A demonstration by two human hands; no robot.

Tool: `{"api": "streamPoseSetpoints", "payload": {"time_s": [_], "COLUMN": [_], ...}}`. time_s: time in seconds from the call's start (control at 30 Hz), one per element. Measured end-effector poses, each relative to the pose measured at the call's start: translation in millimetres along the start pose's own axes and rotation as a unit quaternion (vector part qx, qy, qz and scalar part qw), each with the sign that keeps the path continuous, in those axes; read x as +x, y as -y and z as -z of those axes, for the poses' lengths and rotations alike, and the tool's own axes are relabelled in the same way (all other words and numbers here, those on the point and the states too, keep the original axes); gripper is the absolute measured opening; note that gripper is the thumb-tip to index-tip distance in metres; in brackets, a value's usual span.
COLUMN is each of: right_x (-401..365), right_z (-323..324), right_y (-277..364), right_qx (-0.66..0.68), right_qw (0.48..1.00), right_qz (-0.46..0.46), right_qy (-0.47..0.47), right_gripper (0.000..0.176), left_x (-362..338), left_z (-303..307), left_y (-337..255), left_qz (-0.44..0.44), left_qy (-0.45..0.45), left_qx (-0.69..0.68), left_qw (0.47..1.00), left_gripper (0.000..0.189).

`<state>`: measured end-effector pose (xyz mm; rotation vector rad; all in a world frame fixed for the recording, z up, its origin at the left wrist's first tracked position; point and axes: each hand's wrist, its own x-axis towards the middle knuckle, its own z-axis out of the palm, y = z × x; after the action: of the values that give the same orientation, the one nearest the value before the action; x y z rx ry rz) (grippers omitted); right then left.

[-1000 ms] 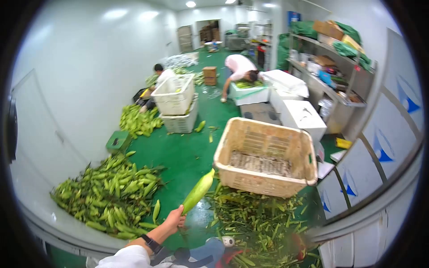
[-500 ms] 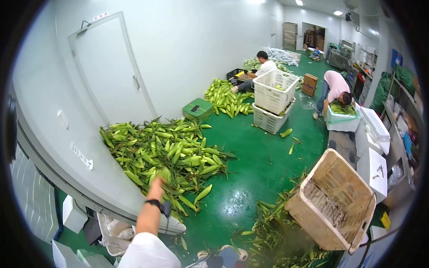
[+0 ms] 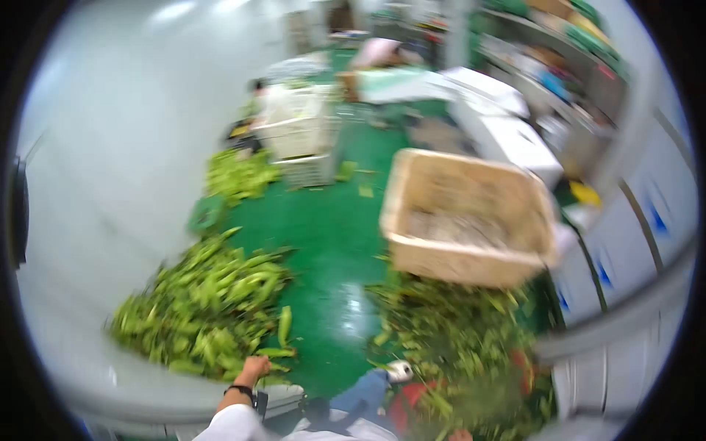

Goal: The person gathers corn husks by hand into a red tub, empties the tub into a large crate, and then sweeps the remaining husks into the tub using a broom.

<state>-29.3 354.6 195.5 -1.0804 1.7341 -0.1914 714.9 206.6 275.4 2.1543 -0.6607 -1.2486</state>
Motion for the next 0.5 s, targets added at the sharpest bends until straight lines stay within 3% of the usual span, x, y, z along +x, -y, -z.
{"api": "streamPoseSetpoints", "payload": {"time_s": [0.03, 0.07, 0.1, 0.13, 0.2, 0.3, 0.4, 0.43, 0.5], "right_x": [-2, 11, -17, -59, -103, -128, -147, -149, -139], "right_z": [-42, -80, -83, -69, -81, -153, -192, -189, -242], "right_y": [-64, -142, -111, -29, 13, -28, -23, -10, -40], "right_qx": [-0.031, -0.222, 0.016, 0.255, 0.309, 0.337, 0.254, 0.320, 0.371], "right_qw": [0.975, 0.958, 0.998, 0.936, 0.899, 0.839, 0.847, 0.814, 0.773], "right_qz": [0.162, 0.162, -0.029, -0.212, -0.249, -0.345, -0.358, -0.389, -0.410], "right_qy": [-0.149, -0.081, -0.055, -0.118, -0.186, -0.251, -0.301, -0.289, -0.311], "right_gripper": [0.039, 0.048, 0.046, 0.045, 0.043, 0.042, 0.041, 0.041, 0.040], "left_x": [-13, -19, -8, 0, -14, -10, 22, 38, 61], "left_z": [-35, -69, -100, -126, -180, -268, -366, -407, -462], "left_y": [-30, -53, -62, -70, -134, -187, -198, -195, -163], "left_qz": [0.007, 0.016, -0.022, -0.060, -0.093, -0.163, -0.127, -0.133, -0.118], "left_qy": [0.064, 0.120, 0.176, 0.225, 0.305, 0.386, 0.437, 0.454, 0.484], "left_qx": [0.047, 0.095, 0.172, 0.246, 0.408, 0.563, 0.594, 0.592, 0.588], "left_qw": [0.997, 0.988, 0.969, 0.941, 0.856, 0.713, 0.663, 0.653, 0.637], "left_gripper": [0.042, 0.044, 0.047, 0.054, 0.064, 0.068, 0.064, 0.062, 0.057]}}
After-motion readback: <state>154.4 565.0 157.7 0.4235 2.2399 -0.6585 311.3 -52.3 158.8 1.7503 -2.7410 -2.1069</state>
